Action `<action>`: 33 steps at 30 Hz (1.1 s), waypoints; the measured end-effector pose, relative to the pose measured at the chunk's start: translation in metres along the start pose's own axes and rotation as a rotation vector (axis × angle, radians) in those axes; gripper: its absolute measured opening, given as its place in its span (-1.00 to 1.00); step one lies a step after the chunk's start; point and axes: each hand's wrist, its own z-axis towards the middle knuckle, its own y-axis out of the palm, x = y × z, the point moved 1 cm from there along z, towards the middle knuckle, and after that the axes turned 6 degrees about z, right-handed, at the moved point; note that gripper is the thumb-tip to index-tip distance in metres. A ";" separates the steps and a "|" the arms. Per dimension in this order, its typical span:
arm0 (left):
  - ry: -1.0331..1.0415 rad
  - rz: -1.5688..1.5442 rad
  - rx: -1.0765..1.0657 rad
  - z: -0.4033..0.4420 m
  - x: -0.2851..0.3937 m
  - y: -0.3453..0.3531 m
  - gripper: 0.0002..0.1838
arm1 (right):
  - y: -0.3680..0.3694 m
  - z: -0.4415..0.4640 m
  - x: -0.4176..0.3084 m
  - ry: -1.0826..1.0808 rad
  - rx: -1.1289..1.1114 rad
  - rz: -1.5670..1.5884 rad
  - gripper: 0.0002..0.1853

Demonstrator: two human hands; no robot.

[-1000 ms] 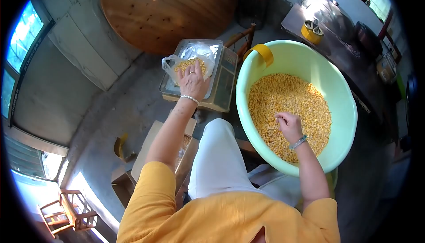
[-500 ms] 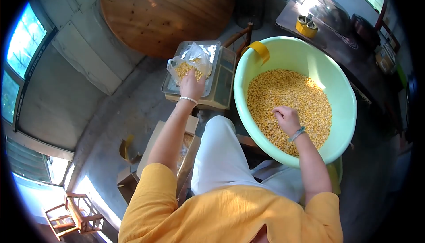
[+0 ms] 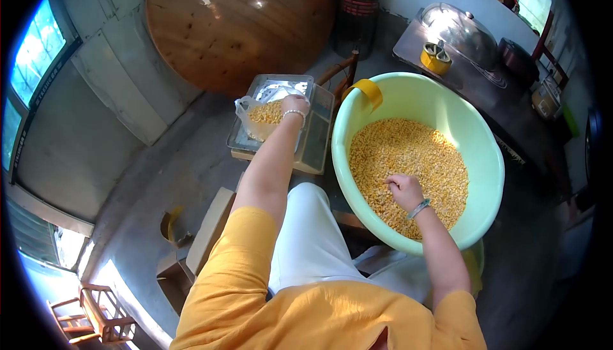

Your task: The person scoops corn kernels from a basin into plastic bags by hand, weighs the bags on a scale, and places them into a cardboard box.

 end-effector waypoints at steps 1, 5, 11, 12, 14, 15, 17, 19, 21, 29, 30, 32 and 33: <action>-0.003 0.069 0.021 -0.002 -0.001 0.002 -0.62 | 0.000 0.000 0.001 -0.007 -0.002 -0.011 -0.89; 0.027 0.372 0.017 -0.040 0.021 -0.027 -0.61 | 0.001 0.001 0.002 -0.029 -0.010 -0.026 -0.88; 0.702 0.315 0.372 -0.161 0.022 -0.046 -0.66 | 0.001 0.000 -0.010 -0.054 -0.047 -0.031 -0.86; 0.751 0.223 0.298 -0.188 0.011 -0.037 -0.64 | 0.001 0.000 -0.010 -0.066 -0.050 -0.044 -0.85; 0.592 0.098 0.006 -0.254 -0.017 -0.010 -0.72 | 0.000 0.000 -0.014 -0.052 -0.067 -0.060 -0.83; 0.335 0.039 -0.158 -0.288 -0.037 0.009 -0.70 | 0.002 0.000 -0.012 -0.042 -0.099 -0.066 -0.82; 0.786 0.871 -0.634 -0.325 -0.072 0.036 -0.66 | 0.003 0.000 -0.003 -0.019 -0.155 -0.081 -0.80; 0.843 0.497 -0.531 -0.339 -0.051 0.041 -0.65 | 0.000 -0.003 -0.005 0.030 -0.257 -0.157 -0.80; 0.742 0.523 -0.700 -0.332 -0.061 0.055 -0.69 | -0.001 -0.006 -0.008 0.080 -0.339 -0.227 -0.80; 0.623 1.046 -1.094 -0.326 -0.068 0.097 -0.68 | 0.017 -0.020 -0.001 0.062 -0.645 -0.359 -0.76; 0.664 1.125 -1.119 -0.333 -0.064 0.098 -0.68 | 0.022 -0.020 0.003 0.066 -0.636 -0.361 -0.76; 0.713 1.178 -1.145 -0.341 -0.073 0.107 -0.67 | 0.017 -0.020 -0.005 0.147 -0.658 -0.318 -0.75; 0.729 1.133 -1.107 -0.341 -0.072 0.106 -0.67 | 0.015 -0.021 -0.004 0.162 -0.647 -0.308 -0.75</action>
